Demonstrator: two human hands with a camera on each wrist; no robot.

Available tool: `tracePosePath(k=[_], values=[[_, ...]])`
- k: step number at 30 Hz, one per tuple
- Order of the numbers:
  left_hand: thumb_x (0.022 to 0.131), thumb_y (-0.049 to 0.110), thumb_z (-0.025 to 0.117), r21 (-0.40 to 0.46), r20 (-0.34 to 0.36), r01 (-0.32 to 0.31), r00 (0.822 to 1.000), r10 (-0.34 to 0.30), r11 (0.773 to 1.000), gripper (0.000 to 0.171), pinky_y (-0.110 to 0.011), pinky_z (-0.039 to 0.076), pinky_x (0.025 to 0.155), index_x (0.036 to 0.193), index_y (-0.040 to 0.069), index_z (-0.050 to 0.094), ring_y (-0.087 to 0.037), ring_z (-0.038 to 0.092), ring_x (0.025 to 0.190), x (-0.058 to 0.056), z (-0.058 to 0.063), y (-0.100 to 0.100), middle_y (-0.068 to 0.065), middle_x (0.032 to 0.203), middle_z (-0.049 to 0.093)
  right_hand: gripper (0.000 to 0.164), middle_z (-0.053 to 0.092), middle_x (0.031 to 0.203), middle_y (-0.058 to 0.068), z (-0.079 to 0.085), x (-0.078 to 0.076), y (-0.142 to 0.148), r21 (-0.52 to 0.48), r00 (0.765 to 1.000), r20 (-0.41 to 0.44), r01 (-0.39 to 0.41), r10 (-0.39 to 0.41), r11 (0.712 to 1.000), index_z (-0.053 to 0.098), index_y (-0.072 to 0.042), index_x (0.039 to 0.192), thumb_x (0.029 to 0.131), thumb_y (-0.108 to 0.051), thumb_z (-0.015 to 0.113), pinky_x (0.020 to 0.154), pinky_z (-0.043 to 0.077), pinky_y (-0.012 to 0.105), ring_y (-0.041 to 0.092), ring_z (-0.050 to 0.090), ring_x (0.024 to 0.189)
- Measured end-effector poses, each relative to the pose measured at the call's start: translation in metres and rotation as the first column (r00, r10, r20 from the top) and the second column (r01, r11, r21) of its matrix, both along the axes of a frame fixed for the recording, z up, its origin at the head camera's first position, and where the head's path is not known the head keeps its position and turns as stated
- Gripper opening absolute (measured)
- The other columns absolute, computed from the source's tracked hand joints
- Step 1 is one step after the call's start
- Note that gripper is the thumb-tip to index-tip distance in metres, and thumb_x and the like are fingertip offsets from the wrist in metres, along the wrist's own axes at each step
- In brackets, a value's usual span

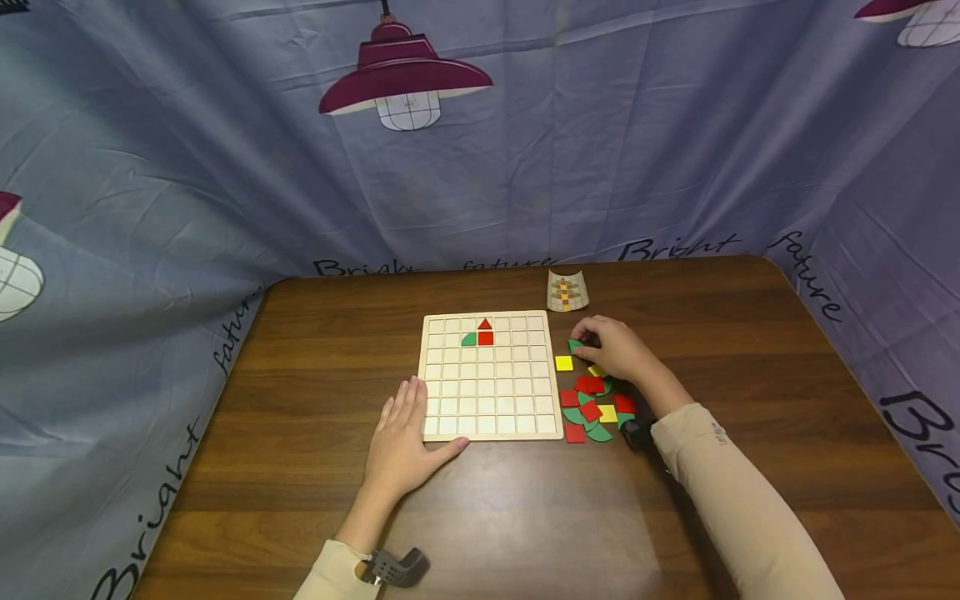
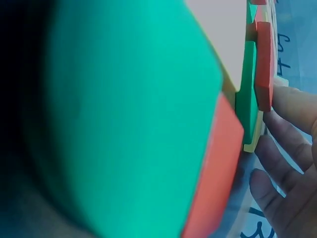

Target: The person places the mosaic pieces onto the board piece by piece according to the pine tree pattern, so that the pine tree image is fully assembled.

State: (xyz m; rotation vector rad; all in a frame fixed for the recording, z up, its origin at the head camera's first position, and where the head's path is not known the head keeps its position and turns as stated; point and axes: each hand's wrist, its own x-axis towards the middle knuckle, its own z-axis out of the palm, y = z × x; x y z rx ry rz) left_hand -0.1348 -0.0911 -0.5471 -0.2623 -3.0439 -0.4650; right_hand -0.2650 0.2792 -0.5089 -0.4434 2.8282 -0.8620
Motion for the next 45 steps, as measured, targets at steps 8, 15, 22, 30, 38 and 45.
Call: tracePosePath(k=[8, 15, 22, 30, 38, 45], values=[[0.076, 0.09, 0.043, 0.003, -0.001, -0.001, 1.0, 0.001, 1.0, 0.119, -0.042, 0.015, 0.127, 0.159, 0.008, 0.017, -0.02, 0.011, 0.156, 0.0, 0.001, 0.0, -0.008, 0.167, 0.016, 0.017, 0.064, 0.092, 0.005, -0.003, 0.001, 0.003, -0.06, 1.0, 0.022, 0.014, -0.012, 0.998, 0.068, -0.013, 0.106, 0.091, -0.017, 0.072, 0.075, 0.047, 0.031, 0.022, 0.055, 0.086], [0.076, 0.09, 0.044, 0.005, 0.011, -0.001, 1.0, 0.001, 1.0, 0.12, -0.042, 0.013, 0.127, 0.159, 0.008, 0.015, -0.019, 0.01, 0.156, 0.0, 0.001, 0.0, -0.008, 0.167, 0.015, 0.017, 0.066, 0.091, 0.007, 0.002, -0.001, 0.003, -0.138, 0.997, 0.073, 0.039, -0.029, 0.99, 0.073, -0.01, 0.108, 0.093, -0.018, 0.07, 0.068, 0.047, 0.026, 0.021, 0.055, 0.084], [0.077, 0.09, 0.043, 0.0, 0.001, 0.0, 1.0, 0.0, 1.0, 0.119, -0.042, 0.014, 0.127, 0.159, 0.008, 0.017, -0.02, 0.011, 0.156, 0.001, 0.0, 0.0, -0.008, 0.167, 0.016, 0.026, 0.07, 0.104, 0.009, 0.015, -0.008, -0.018, -0.194, 0.996, 0.062, 0.073, -0.062, 0.978, 0.074, -0.011, 0.113, 0.094, -0.027, 0.069, 0.076, 0.051, 0.028, 0.022, 0.059, 0.093], [0.077, 0.09, 0.041, -0.006, 0.006, 0.006, 1.0, -0.006, 1.0, 0.119, -0.041, 0.013, 0.127, 0.159, 0.008, 0.016, -0.02, 0.01, 0.156, 0.0, -0.001, -0.001, -0.007, 0.167, 0.015, 0.025, 0.071, 0.114, 0.011, 0.023, -0.017, -0.058, -0.23, 0.993, 0.077, 0.102, -0.086, 0.968, 0.074, -0.011, 0.115, 0.094, -0.023, 0.069, 0.082, 0.053, 0.033, 0.028, 0.061, 0.112], [0.077, 0.091, 0.04, -0.01, 0.011, 0.001, 1.0, 0.0, 1.0, 0.12, -0.041, 0.013, 0.127, 0.159, 0.008, 0.015, -0.019, 0.01, 0.156, -0.001, -0.001, 0.0, -0.007, 0.167, 0.014, 0.023, 0.069, 0.108, 0.009, 0.021, -0.024, -0.087, -0.227, 0.989, 0.126, 0.108, -0.081, 0.968, 0.075, -0.012, 0.115, 0.096, -0.023, 0.067, 0.064, 0.045, 0.03, 0.023, 0.056, 0.087], [0.077, 0.092, 0.039, -0.016, 0.017, 0.0, 1.0, 0.0, 1.0, 0.12, -0.04, 0.012, 0.127, 0.16, 0.009, 0.015, -0.019, 0.009, 0.156, -0.001, 0.0, 0.0, -0.007, 0.168, 0.014, 0.023, 0.071, 0.115, 0.01, 0.019, -0.026, -0.105, -0.202, 0.985, 0.148, 0.12, -0.091, 0.972, 0.075, -0.013, 0.114, 0.095, -0.023, 0.067, 0.075, 0.052, 0.034, 0.026, 0.063, 0.1]])
